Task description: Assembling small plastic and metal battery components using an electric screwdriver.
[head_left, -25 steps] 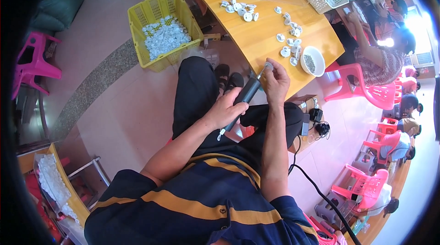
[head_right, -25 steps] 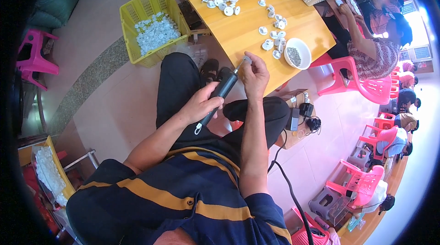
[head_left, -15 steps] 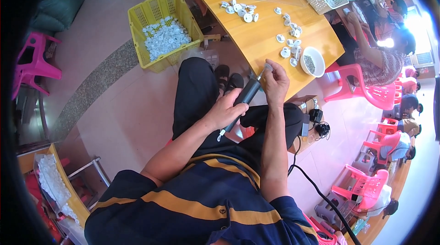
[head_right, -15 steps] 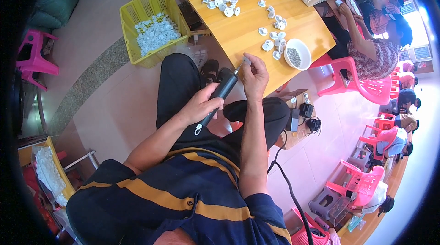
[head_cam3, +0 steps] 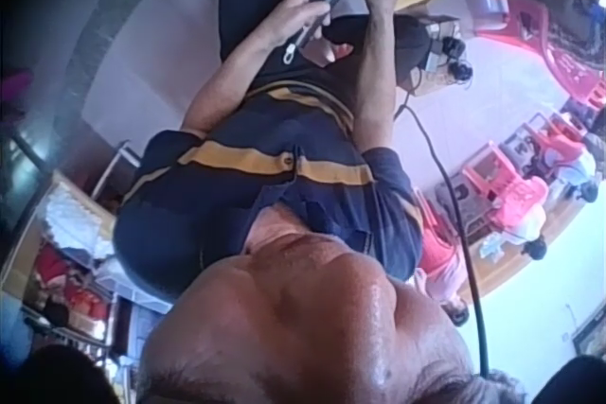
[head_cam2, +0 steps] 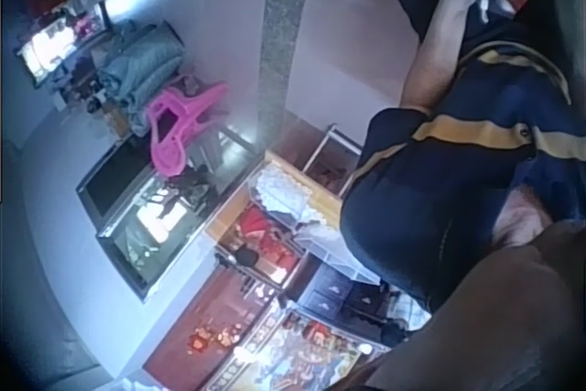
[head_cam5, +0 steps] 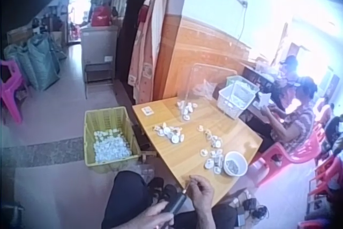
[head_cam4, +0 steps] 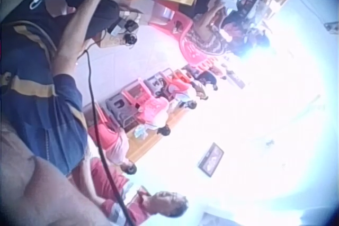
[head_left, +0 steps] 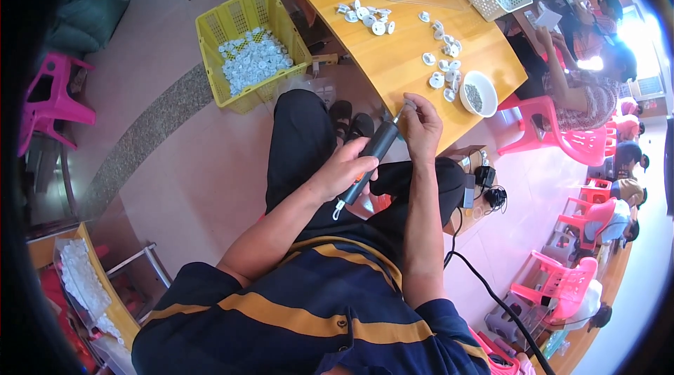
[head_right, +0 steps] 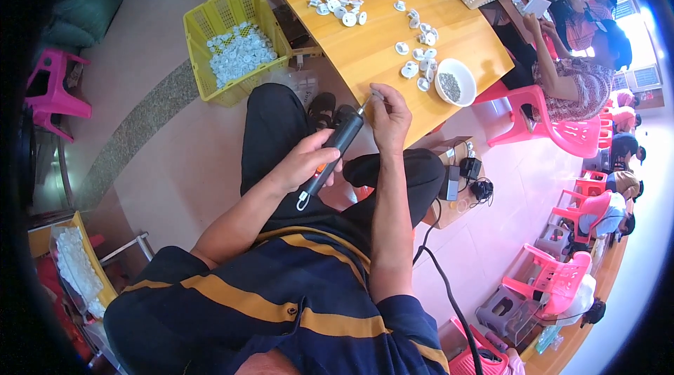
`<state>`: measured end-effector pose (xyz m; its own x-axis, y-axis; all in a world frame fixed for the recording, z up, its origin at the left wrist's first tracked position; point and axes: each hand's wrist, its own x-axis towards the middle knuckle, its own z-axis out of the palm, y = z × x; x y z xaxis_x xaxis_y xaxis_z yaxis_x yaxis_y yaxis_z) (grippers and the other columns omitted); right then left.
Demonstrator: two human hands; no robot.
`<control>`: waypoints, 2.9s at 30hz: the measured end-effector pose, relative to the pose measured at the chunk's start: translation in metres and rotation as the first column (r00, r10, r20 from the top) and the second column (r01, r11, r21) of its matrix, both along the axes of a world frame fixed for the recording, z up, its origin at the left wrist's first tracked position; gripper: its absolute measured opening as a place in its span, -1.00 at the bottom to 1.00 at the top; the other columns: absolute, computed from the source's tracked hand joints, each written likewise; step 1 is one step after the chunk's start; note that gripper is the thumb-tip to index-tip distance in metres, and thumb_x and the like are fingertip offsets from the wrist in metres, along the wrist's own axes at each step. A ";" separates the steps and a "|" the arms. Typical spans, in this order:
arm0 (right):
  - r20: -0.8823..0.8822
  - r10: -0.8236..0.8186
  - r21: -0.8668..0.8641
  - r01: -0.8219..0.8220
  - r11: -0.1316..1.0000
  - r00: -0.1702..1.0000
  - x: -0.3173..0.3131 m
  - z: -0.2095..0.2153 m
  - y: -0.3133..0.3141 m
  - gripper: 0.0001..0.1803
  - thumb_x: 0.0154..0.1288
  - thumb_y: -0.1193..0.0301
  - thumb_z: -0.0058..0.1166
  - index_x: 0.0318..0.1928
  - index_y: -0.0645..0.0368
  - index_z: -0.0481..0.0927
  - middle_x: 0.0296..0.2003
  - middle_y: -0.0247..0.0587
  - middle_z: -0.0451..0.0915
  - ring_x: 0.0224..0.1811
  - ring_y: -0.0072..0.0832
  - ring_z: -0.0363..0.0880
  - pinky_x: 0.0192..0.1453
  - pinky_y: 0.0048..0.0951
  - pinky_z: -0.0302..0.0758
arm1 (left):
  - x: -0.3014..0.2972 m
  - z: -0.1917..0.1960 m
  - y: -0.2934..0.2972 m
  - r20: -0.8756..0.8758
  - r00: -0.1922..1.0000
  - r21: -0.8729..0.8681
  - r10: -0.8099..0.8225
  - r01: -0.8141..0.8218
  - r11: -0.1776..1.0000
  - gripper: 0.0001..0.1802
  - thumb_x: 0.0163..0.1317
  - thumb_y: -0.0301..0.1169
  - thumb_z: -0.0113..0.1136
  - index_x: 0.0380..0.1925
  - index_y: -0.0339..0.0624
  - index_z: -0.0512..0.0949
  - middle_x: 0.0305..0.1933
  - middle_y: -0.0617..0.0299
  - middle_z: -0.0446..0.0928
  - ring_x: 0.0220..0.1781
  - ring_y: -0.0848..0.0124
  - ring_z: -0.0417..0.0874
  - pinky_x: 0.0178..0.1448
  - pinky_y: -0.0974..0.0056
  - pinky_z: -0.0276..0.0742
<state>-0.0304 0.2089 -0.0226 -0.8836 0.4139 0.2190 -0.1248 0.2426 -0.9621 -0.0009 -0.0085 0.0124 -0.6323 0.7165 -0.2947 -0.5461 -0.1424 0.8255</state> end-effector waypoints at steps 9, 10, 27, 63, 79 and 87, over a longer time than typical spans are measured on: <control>-0.011 -0.012 0.033 0.013 0.999 1.000 0.000 0.003 -0.005 -0.76 0.32 0.67 0.15 -0.05 0.22 0.72 -0.17 -0.32 0.66 -0.16 -0.60 0.58 0.01 -0.56 0.52 | -0.001 0.003 -0.003 0.084 0.996 0.038 0.000 -0.004 0.999 -0.72 0.45 -0.33 0.06 0.06 -0.20 0.41 -0.32 0.19 0.60 -0.53 0.47 0.64 -0.48 0.41 0.57; 0.007 -0.012 0.050 0.012 0.999 1.000 0.000 0.003 -0.005 -0.76 0.32 0.67 0.15 -0.05 0.22 0.72 -0.17 -0.31 0.66 -0.16 -0.58 0.60 0.00 -0.56 0.53 | -0.002 0.002 -0.002 0.082 0.997 0.035 -0.006 0.004 0.999 -0.72 0.45 -0.33 0.06 0.06 -0.20 0.41 -0.32 0.19 0.60 -0.53 0.47 0.64 -0.48 0.41 0.57; -0.047 -0.050 0.187 0.058 0.981 0.998 0.005 0.010 -0.012 -0.77 0.27 0.68 0.19 -0.10 0.20 0.73 -0.25 -0.18 0.70 -0.18 -0.46 0.69 -0.03 -0.49 0.60 | -0.003 0.009 0.002 0.089 0.996 0.015 0.002 -0.003 1.000 -0.72 0.43 -0.37 0.05 0.07 -0.22 0.42 -0.36 0.16 0.57 -0.57 0.43 0.63 -0.48 0.39 0.59; -0.177 -0.133 0.229 0.172 0.958 0.975 -0.003 0.012 -0.012 -0.80 0.16 0.61 0.21 -0.22 0.13 0.78 -0.30 -0.06 0.72 -0.23 -0.13 0.72 -0.08 -0.25 0.64 | 0.001 0.012 0.009 -0.046 0.999 -0.092 0.006 -0.010 0.996 -0.63 0.47 -0.28 0.00 0.14 -0.26 0.36 -0.34 0.15 0.56 -0.54 0.48 0.61 -0.47 0.42 0.58; -0.119 -0.124 0.132 0.139 0.981 0.985 -0.009 -0.008 -0.016 -0.80 0.29 0.58 0.23 -0.10 0.15 0.76 -0.20 -0.18 0.75 -0.17 -0.42 0.73 -0.04 -0.39 0.64 | 0.001 0.009 0.004 0.057 0.998 0.028 0.022 -0.024 0.999 -0.64 0.49 -0.27 0.00 0.16 -0.24 0.35 -0.30 0.12 0.58 -0.52 0.41 0.63 -0.48 0.35 0.59; -0.007 -0.073 -0.219 0.070 0.973 0.997 -0.005 0.005 -0.001 -0.79 0.38 0.46 0.23 -0.02 0.17 0.74 -0.33 -0.43 0.67 -0.29 -0.70 0.57 -0.14 -0.60 0.55 | 0.001 0.018 0.006 0.137 0.990 0.216 0.015 -0.045 0.975 -0.65 0.46 -0.28 0.00 0.15 -0.19 0.35 -0.28 0.12 0.61 -0.48 0.43 0.67 -0.41 0.39 0.61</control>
